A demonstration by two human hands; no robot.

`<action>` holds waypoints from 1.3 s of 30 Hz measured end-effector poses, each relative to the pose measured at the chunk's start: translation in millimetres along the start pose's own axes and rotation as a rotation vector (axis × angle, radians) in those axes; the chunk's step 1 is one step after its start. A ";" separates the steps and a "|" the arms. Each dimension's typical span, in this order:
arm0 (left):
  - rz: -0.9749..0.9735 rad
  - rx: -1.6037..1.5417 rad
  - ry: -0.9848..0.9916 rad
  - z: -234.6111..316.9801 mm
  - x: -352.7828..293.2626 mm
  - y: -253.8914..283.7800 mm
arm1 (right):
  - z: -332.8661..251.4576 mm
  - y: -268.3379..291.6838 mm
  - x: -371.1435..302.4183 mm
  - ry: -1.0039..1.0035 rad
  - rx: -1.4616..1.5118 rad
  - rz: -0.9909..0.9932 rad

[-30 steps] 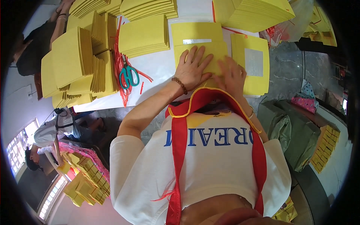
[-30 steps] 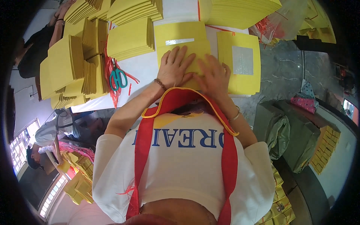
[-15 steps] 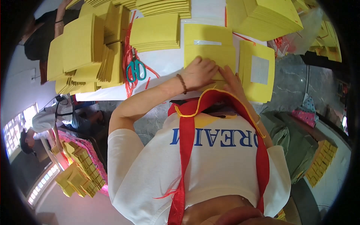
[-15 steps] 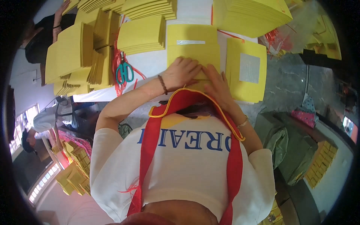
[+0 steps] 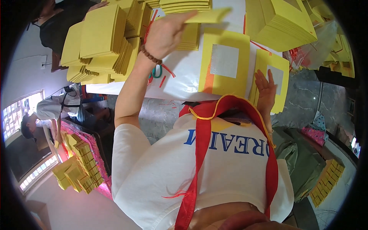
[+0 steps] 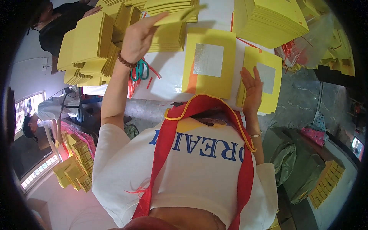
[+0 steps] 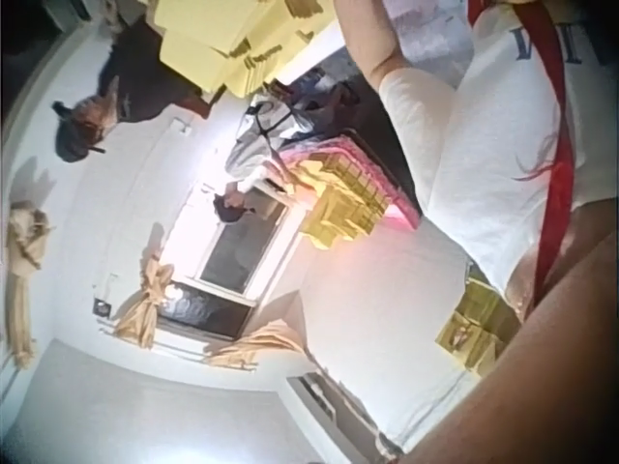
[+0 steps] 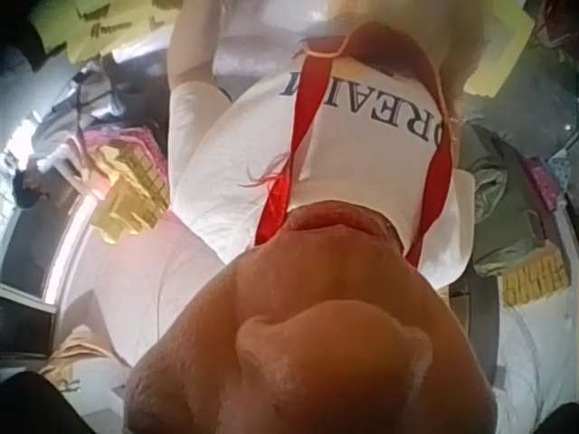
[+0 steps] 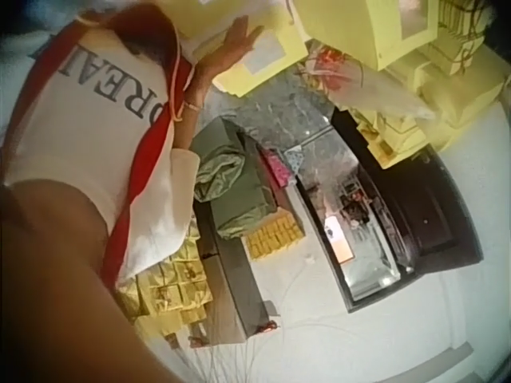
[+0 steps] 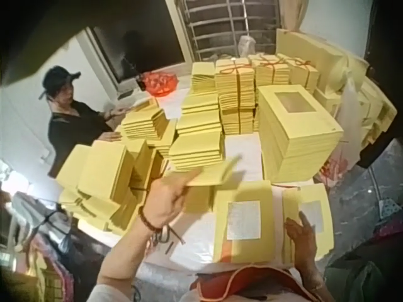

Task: Folding and stacking sheets of joss paper with silver foil centers at a workstation.

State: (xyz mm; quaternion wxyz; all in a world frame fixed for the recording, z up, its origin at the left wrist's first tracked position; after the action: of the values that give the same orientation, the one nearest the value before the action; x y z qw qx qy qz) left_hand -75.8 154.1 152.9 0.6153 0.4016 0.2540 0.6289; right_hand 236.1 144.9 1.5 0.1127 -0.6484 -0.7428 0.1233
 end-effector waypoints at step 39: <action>0.182 0.120 0.030 -58.4 -66.8 -65.9 | 18.4 -16.8 -3.3 0.035 -0.387 -0.112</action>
State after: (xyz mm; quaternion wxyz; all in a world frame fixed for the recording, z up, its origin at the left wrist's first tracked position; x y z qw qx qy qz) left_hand -91.3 106.5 54.4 0.5267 0.4496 0.2632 0.6717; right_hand 214.8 138.8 -10.3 0.0055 -0.6175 -0.7856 -0.0394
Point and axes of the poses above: each hand's wrist, its own x-axis towards the middle knuckle, its own y-axis out of the back of the hand, z = x × y, the point moved 8 cm from there along x, towards the middle knuckle, and after that the axes turned 7 degrees about y, right-handed, at the moved point
